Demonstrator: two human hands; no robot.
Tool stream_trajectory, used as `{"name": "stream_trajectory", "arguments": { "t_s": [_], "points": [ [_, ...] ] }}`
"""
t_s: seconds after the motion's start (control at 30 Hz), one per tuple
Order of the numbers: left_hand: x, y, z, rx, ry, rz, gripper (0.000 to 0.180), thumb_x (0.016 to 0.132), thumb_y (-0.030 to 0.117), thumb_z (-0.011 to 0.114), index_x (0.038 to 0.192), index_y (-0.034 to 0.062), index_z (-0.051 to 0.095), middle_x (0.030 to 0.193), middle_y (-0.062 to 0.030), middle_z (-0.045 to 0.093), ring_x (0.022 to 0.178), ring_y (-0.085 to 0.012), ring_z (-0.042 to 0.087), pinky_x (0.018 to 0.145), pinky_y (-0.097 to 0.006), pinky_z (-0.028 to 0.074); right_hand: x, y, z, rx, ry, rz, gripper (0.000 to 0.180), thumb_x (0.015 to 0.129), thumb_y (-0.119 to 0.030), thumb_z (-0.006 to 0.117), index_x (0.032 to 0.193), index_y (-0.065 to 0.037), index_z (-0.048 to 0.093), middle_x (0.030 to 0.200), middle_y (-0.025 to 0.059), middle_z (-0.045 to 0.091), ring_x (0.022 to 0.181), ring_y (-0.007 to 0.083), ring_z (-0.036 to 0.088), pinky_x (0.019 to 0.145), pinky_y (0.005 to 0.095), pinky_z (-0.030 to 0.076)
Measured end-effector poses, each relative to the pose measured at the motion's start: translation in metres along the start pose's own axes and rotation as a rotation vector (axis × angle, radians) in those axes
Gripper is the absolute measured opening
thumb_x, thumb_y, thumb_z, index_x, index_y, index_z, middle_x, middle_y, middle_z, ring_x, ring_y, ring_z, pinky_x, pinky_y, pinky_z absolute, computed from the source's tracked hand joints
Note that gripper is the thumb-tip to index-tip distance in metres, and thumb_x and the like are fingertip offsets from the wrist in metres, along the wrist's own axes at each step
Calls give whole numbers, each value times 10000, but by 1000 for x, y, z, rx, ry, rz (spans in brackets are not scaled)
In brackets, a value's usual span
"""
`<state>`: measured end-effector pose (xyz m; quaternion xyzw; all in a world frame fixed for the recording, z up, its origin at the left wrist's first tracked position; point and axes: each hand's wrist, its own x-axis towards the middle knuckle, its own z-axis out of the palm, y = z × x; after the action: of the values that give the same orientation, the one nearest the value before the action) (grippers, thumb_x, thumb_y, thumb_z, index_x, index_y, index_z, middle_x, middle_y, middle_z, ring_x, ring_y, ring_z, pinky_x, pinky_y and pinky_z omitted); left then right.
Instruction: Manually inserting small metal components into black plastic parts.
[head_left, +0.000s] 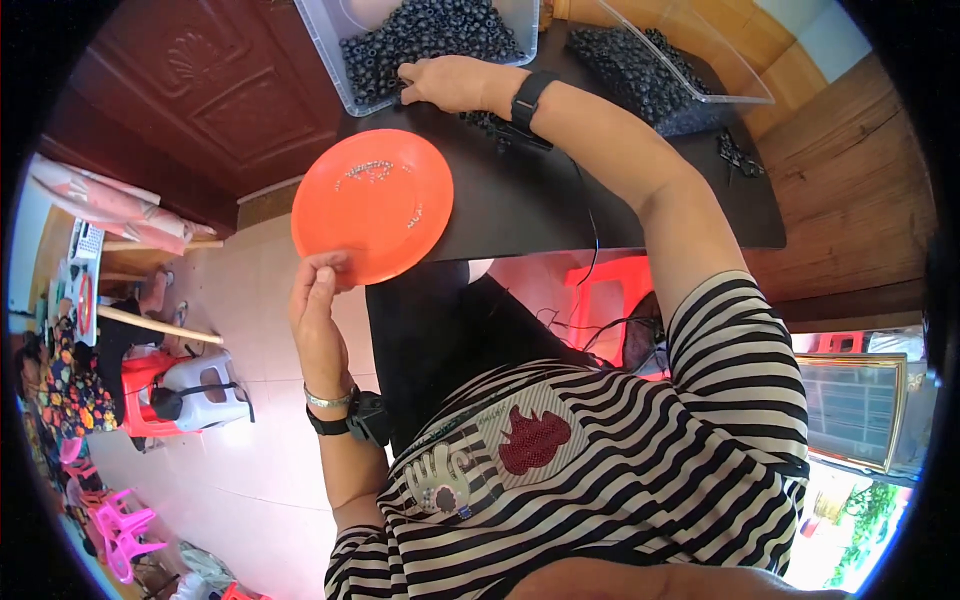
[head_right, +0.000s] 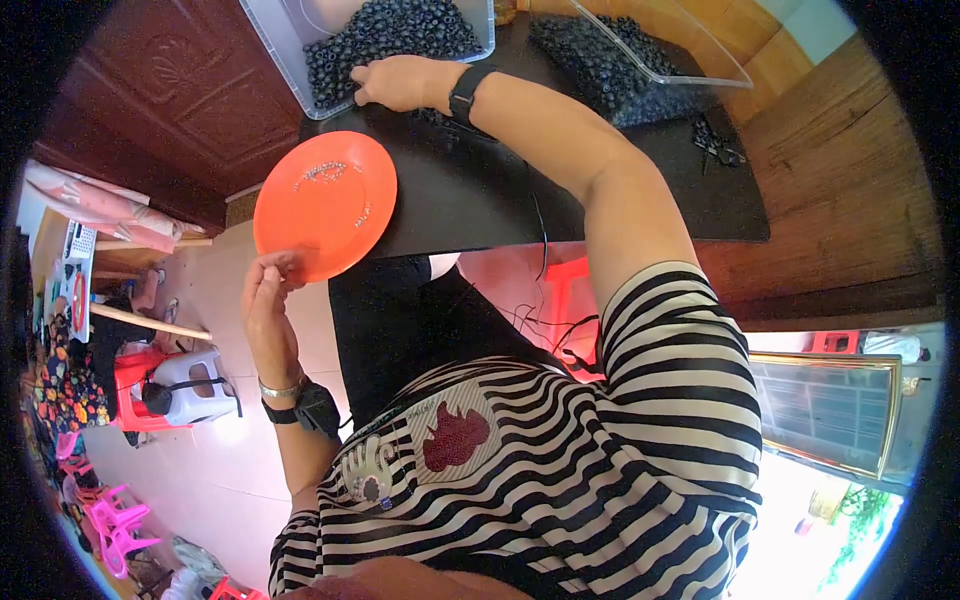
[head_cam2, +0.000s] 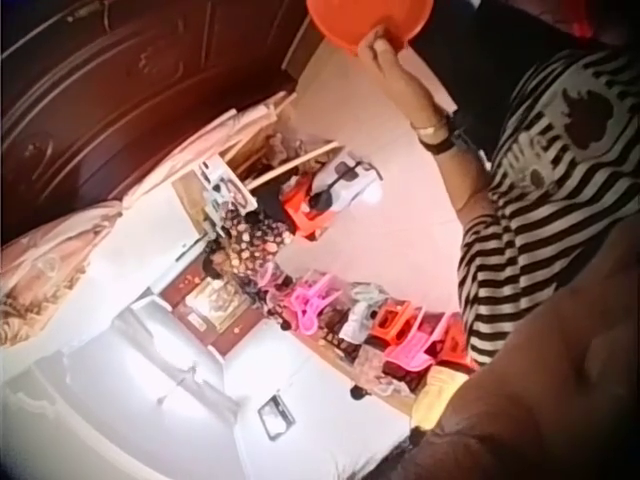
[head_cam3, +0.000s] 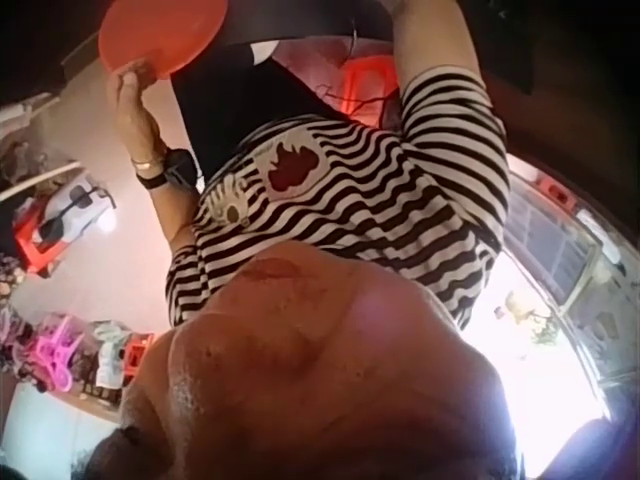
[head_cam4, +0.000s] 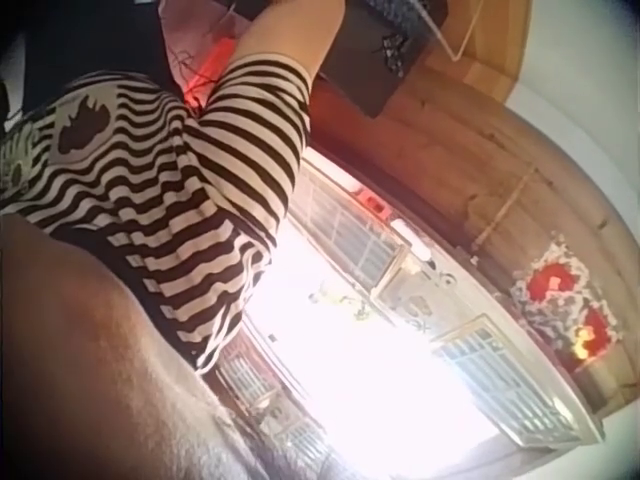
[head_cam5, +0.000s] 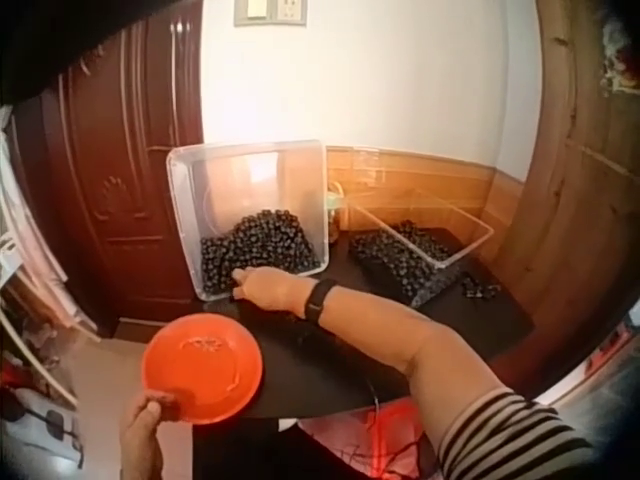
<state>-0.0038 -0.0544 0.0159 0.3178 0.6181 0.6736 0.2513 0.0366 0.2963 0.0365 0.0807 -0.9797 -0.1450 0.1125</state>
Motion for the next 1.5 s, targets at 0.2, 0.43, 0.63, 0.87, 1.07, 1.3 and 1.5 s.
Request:
{"name": "stream_trajectory", "arguments": {
  "t_s": [0.2,0.43,0.63,0.87,1.07,1.3,1.5],
  "points": [
    [18,-15,-28,8,42,72,244,923,207,476,978,0,593,872,-54,595,822,-129,538,745,-251,403,6,3,-17,90,-136,95,278,726,-78,614,1003,-89,633,993,118,538,940,308,574,787,385,493],
    [5,-32,-43,70,151,135,232,913,186,488,918,-9,612,779,-15,555,710,-98,487,656,-221,355,61,-22,-23,399,3,-45,277,814,-140,588,1085,-89,615,1119,107,578,998,291,575,854,392,471],
    [3,-24,-29,-2,249,125,203,898,150,504,876,-17,616,743,-17,553,697,-95,487,665,-221,373,84,-57,-3,369,-257,-322,384,871,-211,538,1232,-80,533,1258,130,513,1173,290,474,947,400,430],
    [9,-21,-24,50,284,137,207,915,161,484,903,3,617,785,-2,562,702,-73,465,664,-205,364,21,-36,-4,192,-143,-175,409,879,-158,520,1275,-58,496,1316,123,471,1158,295,500,927,385,460],
    [26,-26,-14,39,330,210,193,914,129,486,859,-5,614,751,11,541,699,-78,453,657,-218,368,-29,-32,-13,216,-144,-47,394,859,-97,512,1248,-40,516,1305,129,488,1150,307,510,934,388,456],
    [58,-30,1,51,229,244,171,913,135,496,868,10,604,740,17,531,677,-67,454,649,-207,364,-65,-37,-20,221,-83,40,379,780,-43,544,1158,-42,572,1234,142,542,1075,312,552,878,376,484],
    [75,-41,14,102,125,245,164,908,117,495,870,3,606,800,4,561,761,-75,488,722,-210,381,-73,-31,-17,322,-24,94,259,780,-34,549,1027,-62,624,1067,85,607,987,290,578,799,374,496]
  ]
}}
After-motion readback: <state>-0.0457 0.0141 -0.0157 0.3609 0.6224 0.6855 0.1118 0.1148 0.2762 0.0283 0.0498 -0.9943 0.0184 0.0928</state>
